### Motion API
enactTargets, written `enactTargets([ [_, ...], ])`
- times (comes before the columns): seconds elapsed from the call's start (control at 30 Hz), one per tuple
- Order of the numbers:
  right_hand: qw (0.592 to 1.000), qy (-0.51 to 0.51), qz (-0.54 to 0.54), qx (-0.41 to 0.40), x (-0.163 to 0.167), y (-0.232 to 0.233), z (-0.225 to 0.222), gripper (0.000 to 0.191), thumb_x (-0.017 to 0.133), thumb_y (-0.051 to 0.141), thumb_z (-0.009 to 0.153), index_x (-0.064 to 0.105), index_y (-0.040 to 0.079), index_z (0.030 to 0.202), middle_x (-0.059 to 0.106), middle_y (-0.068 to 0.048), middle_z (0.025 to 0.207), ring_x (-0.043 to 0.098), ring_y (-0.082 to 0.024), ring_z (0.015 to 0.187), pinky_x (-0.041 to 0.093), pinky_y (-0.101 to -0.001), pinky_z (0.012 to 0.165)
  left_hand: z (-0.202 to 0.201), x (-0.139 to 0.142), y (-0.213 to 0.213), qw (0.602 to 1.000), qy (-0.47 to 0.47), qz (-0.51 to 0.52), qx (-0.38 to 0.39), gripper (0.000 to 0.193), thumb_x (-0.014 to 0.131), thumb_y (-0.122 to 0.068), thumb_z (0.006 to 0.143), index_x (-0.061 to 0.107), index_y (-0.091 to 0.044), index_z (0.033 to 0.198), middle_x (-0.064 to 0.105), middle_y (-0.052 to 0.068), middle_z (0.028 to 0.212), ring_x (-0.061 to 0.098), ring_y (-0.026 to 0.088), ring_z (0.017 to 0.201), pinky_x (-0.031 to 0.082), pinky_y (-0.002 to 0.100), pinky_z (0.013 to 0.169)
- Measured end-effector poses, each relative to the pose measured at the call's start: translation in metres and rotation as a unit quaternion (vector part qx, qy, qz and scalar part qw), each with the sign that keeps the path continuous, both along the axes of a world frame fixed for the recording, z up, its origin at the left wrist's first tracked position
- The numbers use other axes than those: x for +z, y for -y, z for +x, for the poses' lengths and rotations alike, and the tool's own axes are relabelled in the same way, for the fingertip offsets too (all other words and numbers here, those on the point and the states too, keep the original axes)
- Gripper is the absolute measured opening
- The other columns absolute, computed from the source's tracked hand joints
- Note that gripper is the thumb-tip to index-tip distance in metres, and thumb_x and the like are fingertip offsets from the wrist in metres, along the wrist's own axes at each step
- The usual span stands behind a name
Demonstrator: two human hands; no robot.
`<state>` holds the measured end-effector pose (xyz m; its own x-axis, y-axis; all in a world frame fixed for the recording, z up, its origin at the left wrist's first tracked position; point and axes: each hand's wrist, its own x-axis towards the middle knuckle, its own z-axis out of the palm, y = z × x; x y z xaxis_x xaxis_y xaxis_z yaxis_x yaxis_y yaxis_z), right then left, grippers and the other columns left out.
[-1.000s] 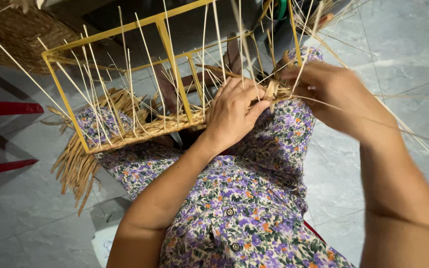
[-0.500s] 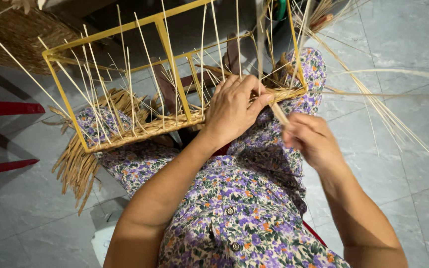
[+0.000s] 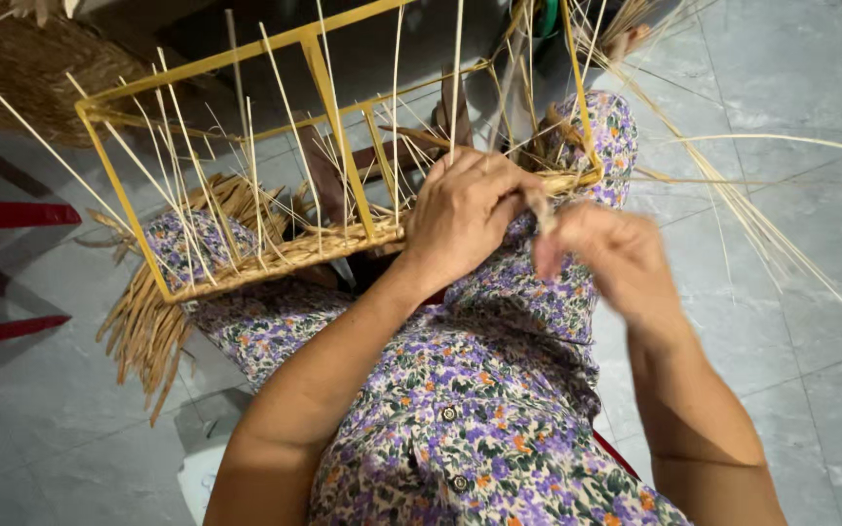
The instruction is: The person weaves dried plant fibers through a rectangular bamboo frame held between their legs. They repeatedly pass strands through vertical supports, pull them tight, and occasionally reach for additional fibers from a nearby table.
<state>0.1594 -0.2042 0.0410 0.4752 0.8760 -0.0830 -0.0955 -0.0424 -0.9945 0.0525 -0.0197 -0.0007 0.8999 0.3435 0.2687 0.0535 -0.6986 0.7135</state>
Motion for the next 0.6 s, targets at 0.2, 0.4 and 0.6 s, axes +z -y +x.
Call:
enactTargets([
  [0.2, 0.966, 0.243, -0.027, -0.080, 0.023, -0.033, 0.023, 0.025, 0.054, -0.004, 0.104, 0.068, 0.000, 0.124, 0.071, -0.011, 0.110, 0.071, -0.020, 0.100, 0.061, -0.0321, 0.089, 0.014, 0.016, -0.011, 0.967, -0.201, -0.158, -0.003, 0.022, 0.066, -0.035, 0.098, 0.077, -0.016, 0.101, 0.069, 0.003, 0.098, 0.066, 0.019, 0.100, 0.051, 0.042, 0.095],
  [0.4, 0.801, 0.592, 0.035, 0.088, 0.027, -0.061, 0.048, 0.042, 0.072, -0.011, 0.083, 0.073, 0.004, 0.123, 0.065, -0.017, 0.127, 0.068, -0.032, 0.111, 0.059, -0.0373, 0.091, 0.025, 0.019, -0.019, 0.957, -0.162, -0.240, 0.027, 0.024, 0.067, -0.029, 0.088, 0.078, -0.016, 0.105, 0.072, 0.007, 0.085, 0.073, 0.024, 0.077, 0.056, 0.037, 0.077],
  [0.6, 0.791, 0.602, 0.012, 0.106, 0.024, -0.065, 0.065, 0.030, 0.081, 0.001, 0.083, 0.075, 0.003, 0.112, 0.068, -0.014, 0.116, 0.070, -0.028, 0.102, 0.058, -0.0346, 0.084, 0.022, 0.012, -0.022, 0.978, -0.075, -0.190, -0.045, 0.021, 0.062, -0.026, 0.094, 0.077, -0.011, 0.093, 0.073, 0.008, 0.095, 0.069, 0.023, 0.095, 0.054, 0.040, 0.093],
])
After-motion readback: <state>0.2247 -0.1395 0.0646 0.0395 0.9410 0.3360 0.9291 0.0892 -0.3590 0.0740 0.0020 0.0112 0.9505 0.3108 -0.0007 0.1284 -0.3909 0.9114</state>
